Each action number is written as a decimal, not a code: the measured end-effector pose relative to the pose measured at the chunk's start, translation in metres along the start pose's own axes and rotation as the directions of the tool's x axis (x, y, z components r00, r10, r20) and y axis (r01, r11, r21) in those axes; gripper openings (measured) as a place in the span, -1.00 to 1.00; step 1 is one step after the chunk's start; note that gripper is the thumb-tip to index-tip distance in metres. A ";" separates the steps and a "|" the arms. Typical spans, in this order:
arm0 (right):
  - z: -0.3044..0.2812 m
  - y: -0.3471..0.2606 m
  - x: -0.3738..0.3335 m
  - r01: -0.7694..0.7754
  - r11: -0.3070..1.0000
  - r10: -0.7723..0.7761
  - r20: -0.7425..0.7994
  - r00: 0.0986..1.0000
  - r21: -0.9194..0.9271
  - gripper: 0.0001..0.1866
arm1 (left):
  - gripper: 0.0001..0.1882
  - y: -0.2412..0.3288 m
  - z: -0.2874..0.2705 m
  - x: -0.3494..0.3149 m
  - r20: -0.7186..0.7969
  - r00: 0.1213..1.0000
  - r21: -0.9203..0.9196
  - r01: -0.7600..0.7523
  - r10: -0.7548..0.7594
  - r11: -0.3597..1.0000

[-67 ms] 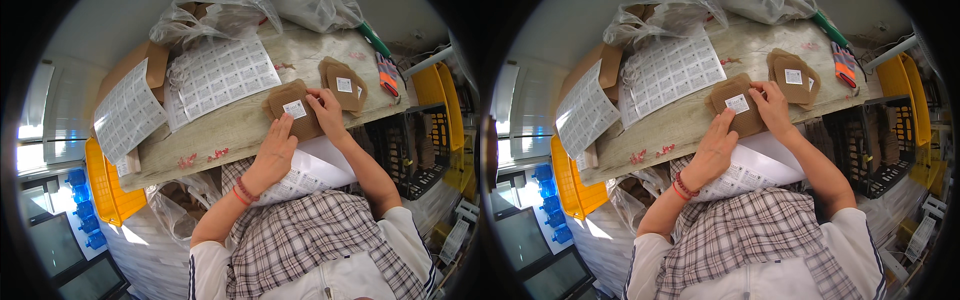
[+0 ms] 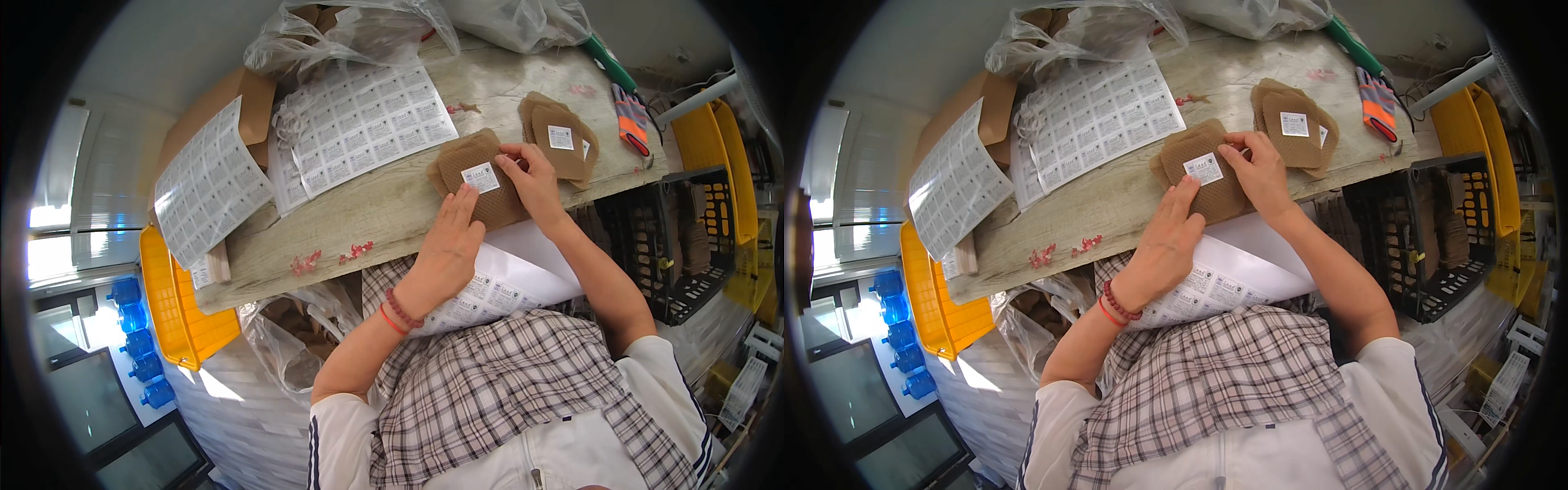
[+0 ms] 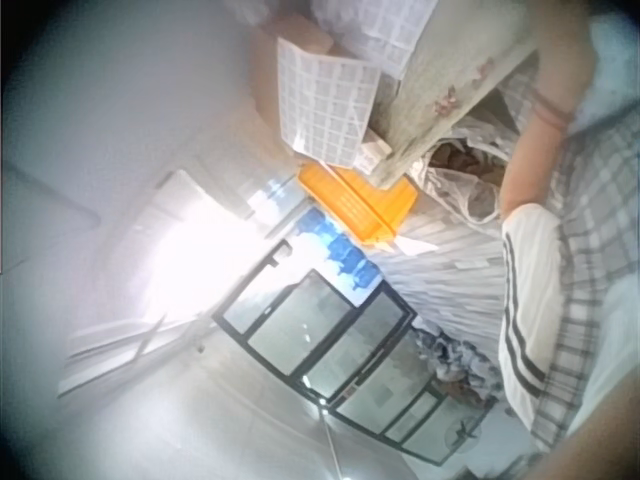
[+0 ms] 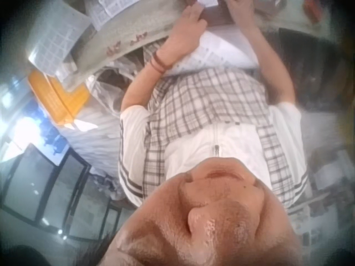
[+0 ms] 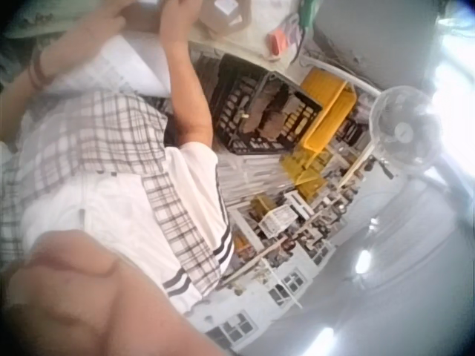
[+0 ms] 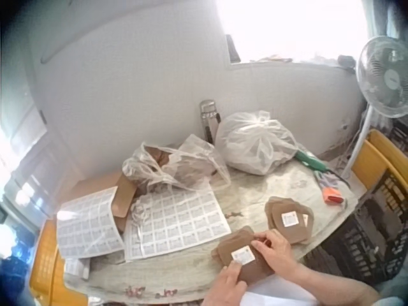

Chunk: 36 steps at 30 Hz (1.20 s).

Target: The person repeatedly peels small white labels from a sheet and affixes them onto brown rectangular pads on a workbench. The person handles the label sheet and pads by hand, placing each labeled pad into a growing stack.

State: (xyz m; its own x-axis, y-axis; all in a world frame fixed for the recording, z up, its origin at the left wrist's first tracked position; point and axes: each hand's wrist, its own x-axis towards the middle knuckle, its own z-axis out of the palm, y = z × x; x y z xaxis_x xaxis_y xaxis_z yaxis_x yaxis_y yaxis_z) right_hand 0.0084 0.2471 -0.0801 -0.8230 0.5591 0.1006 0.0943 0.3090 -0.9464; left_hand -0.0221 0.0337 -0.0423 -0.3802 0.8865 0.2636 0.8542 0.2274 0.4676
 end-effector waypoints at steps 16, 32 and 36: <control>-0.037 -0.020 0.009 0.009 0.952 0.028 -0.117 0.993 0.306 -0.95 | -0.94 -0.005 -0.001 -0.016 0.054 0.998 -0.007 0.042 -0.041 0.999; -0.104 -0.040 -0.080 0.600 0.743 -0.380 0.552 0.743 -0.296 -0.37 | -0.89 0.010 -0.085 -0.094 0.075 0.795 -0.302 0.593 -0.601 0.746; -0.091 -0.040 -0.082 0.710 0.638 -0.503 0.536 0.678 -0.299 -0.31 | -0.88 0.008 -0.098 -0.122 0.081 0.717 -0.338 0.674 -0.693 0.657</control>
State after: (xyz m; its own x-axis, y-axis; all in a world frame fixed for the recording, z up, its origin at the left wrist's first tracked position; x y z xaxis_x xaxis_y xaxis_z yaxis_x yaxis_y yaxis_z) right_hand 0.1231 0.2594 -0.0223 -0.9057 -0.1887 0.3795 -0.3563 0.8240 -0.4406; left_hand -0.0039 -0.1120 0.0119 -0.8358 0.5102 -0.2029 0.1858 0.6105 0.7699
